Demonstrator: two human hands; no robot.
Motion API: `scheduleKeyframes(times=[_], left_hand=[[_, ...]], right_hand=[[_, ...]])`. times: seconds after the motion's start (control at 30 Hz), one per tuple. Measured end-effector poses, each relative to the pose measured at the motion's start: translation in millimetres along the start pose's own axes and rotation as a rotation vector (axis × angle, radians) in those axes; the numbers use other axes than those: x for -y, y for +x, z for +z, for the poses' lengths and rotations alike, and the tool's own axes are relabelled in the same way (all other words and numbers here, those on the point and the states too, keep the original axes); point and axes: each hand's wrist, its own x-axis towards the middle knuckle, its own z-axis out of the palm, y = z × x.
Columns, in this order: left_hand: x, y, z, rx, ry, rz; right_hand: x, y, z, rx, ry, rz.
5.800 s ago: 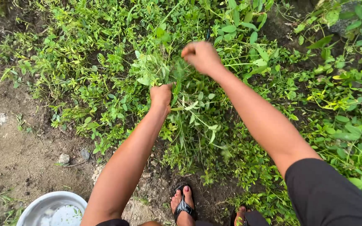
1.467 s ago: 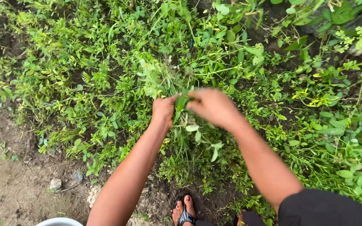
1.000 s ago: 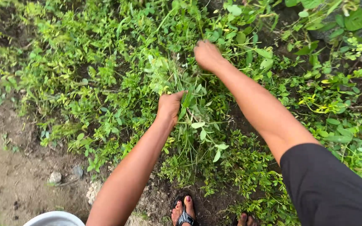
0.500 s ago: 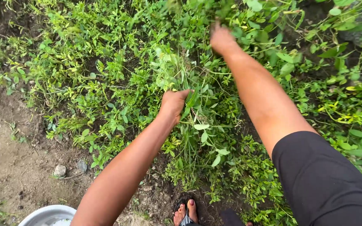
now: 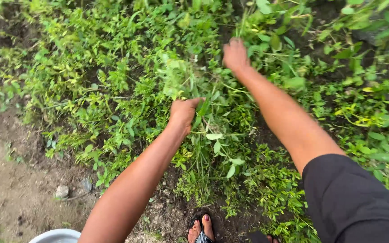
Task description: Harvesting green leafy vegetables or herbs from a garden bed by hand.
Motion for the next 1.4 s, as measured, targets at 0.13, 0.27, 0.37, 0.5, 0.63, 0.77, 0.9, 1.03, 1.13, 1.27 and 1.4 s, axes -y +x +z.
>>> scheduleKeyframes(times=[0.13, 0.27, 0.37, 0.5, 0.63, 0.77, 0.9, 1.03, 1.13, 1.27, 1.4], left_hand=[[-1, -2, 1, -0.023, -0.043, 0.066], [-1, 0, 5, -0.143, -0.035, 0.067], [7, 11, 9, -0.181, -0.065, 0.106], [5, 9, 11, -0.189, -0.112, 0.151], [-17, -16, 17, -0.119, -0.080, 0.110], [6, 19, -12, -0.218, 0.165, 0.199], [-6, -3, -1, -0.176, -0.072, 0.131], [-4, -4, -3, -0.258, 0.159, 0.110], [-10, -15, -1, -0.189, 0.078, 0.091], [-15, -21, 0, -0.168, 0.046, 0.081], [-8, -15, -5, -0.152, 0.050, 0.061]], right_hand=[[71, -53, -163, -0.098, 0.196, 0.085], [126, -96, -232, 0.068, -0.022, 0.002], [167, -123, -266, 0.127, 0.142, 0.042], [199, -140, -307, 0.211, 0.622, 0.270], [201, -144, -298, -0.078, 0.458, 0.090], [186, -111, -337, 0.350, 0.751, 0.303], [124, -63, -285, 0.213, 0.736, 0.345], [45, -17, -190, 0.245, 0.647, 0.389], [-17, -12, -111, 0.115, 0.557, 0.357], [-56, -20, -82, 0.111, 0.564, 0.427], [-64, -18, -60, 0.126, 0.697, 0.539]])
